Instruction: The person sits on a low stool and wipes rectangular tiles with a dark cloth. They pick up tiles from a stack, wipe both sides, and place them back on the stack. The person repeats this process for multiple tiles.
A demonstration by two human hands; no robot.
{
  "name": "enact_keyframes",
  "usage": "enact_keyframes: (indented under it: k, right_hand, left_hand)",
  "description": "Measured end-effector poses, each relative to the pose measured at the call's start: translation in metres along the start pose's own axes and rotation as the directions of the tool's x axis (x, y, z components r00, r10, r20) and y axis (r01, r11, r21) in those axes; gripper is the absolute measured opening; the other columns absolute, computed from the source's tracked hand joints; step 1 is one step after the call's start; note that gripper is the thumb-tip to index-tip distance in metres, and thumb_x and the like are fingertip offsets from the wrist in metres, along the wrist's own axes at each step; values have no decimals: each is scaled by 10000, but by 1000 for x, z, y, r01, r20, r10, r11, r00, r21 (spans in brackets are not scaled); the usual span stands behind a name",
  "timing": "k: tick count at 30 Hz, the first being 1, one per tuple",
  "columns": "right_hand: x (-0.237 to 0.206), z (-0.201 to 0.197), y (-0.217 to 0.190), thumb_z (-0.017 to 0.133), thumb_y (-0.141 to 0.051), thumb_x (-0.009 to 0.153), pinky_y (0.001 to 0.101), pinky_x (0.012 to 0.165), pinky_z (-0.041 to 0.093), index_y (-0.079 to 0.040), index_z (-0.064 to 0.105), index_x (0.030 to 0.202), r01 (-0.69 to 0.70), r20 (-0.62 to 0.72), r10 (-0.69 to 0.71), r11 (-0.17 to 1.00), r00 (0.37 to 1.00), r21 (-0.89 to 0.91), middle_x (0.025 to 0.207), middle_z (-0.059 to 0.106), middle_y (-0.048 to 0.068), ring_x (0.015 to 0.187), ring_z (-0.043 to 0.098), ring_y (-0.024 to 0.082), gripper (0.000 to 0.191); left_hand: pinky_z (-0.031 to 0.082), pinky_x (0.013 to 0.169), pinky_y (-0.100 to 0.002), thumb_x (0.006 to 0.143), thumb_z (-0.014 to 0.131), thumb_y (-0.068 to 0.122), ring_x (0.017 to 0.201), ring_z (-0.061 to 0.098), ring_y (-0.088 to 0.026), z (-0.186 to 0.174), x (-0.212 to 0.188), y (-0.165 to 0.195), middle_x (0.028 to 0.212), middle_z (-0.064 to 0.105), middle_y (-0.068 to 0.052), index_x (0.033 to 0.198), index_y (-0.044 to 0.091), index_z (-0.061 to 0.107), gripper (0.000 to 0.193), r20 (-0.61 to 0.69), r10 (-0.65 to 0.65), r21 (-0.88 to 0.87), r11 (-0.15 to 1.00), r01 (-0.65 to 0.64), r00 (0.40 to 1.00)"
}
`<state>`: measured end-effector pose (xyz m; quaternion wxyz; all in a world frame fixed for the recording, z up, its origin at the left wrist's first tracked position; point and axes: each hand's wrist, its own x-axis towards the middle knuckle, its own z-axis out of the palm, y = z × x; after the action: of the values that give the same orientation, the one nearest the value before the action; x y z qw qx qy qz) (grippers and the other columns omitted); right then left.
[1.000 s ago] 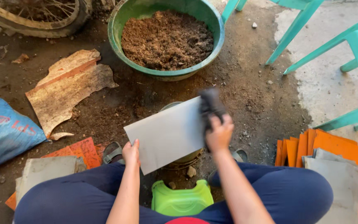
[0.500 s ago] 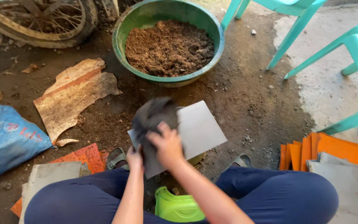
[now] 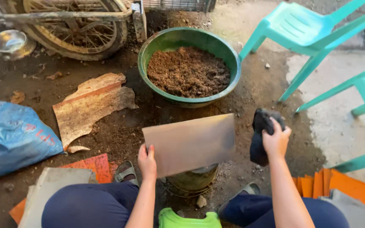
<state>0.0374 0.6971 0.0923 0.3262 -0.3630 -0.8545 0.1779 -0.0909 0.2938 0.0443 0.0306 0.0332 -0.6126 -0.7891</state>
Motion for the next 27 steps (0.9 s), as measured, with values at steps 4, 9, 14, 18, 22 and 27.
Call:
enact_keyframes:
  k: [4, 9, 14, 18, 22, 27]
  right_hand:
    - [24, -63, -96, 827, -134, 835, 461, 1148, 419, -167, 659, 1389, 286, -73, -276, 927, 958, 243, 1422, 463, 242, 1308, 519, 431, 580]
    - [-37, -97, -259, 801, -90, 700, 502, 1118, 430, -125, 716, 1222, 568, -44, -577, 782, 815, 257, 1386, 522, 220, 1292, 516, 447, 530]
    - [-91, -67, -296, 805, -122, 696, 503, 1012, 466, -137, 715, 1196, 581, 67, -663, 696, 746, 421, 1412, 522, 220, 1185, 539, 450, 508]
    - [-47, -45, -202, 782, -98, 702, 483, 1009, 489, -178, 751, 1062, 532, 10, -546, 821, 838, 208, 1299, 612, 142, 1177, 586, 401, 370]
    - [23, -48, -69, 786, -178, 760, 508, 974, 490, -183, 754, 1193, 216, -20, -220, 968, 975, -128, 1325, 581, 241, 1137, 567, 461, 434]
    - [48, -38, -3, 795, -193, 786, 483, 1023, 447, -70, 696, 1294, -6, -80, 12, 996, 997, 84, 1288, 534, 289, 1164, 562, 456, 532]
  left_hand:
    - [484, 836, -260, 1039, 615, 164, 908, 593, -94, 10, 0, 23, 981, 679, -12, 1141, 14, 649, 185, 210, 194, 65, 975, -212, 958]
    - [485, 840, -261, 1031, 624, 164, 928, 605, -91, 22, -18, 21, 981, 695, -11, 1125, 7, 659, 186, 233, 217, 129, 959, -251, 948]
    - [477, 858, -254, 1032, 611, 150, 945, 595, -95, 20, -20, 8, 1019, 690, -12, 1134, 3, 659, 186, 190, 244, 73, 962, -261, 951]
    - [479, 880, -250, 1032, 623, 130, 954, 601, -99, 13, -11, 8, 1026, 693, -12, 1126, 3, 655, 161, 155, 216, 9, 975, -220, 964]
    - [472, 892, -242, 1037, 628, 119, 963, 591, -91, 11, -3, 10, 1031, 681, -11, 1127, 9, 653, 144, 167, 217, -27, 976, -216, 962]
    - [460, 889, -254, 1059, 601, 127, 971, 568, -96, 9, -4, 10, 1042, 651, -19, 1126, 20, 622, 128, 142, 185, -32, 983, -182, 972]
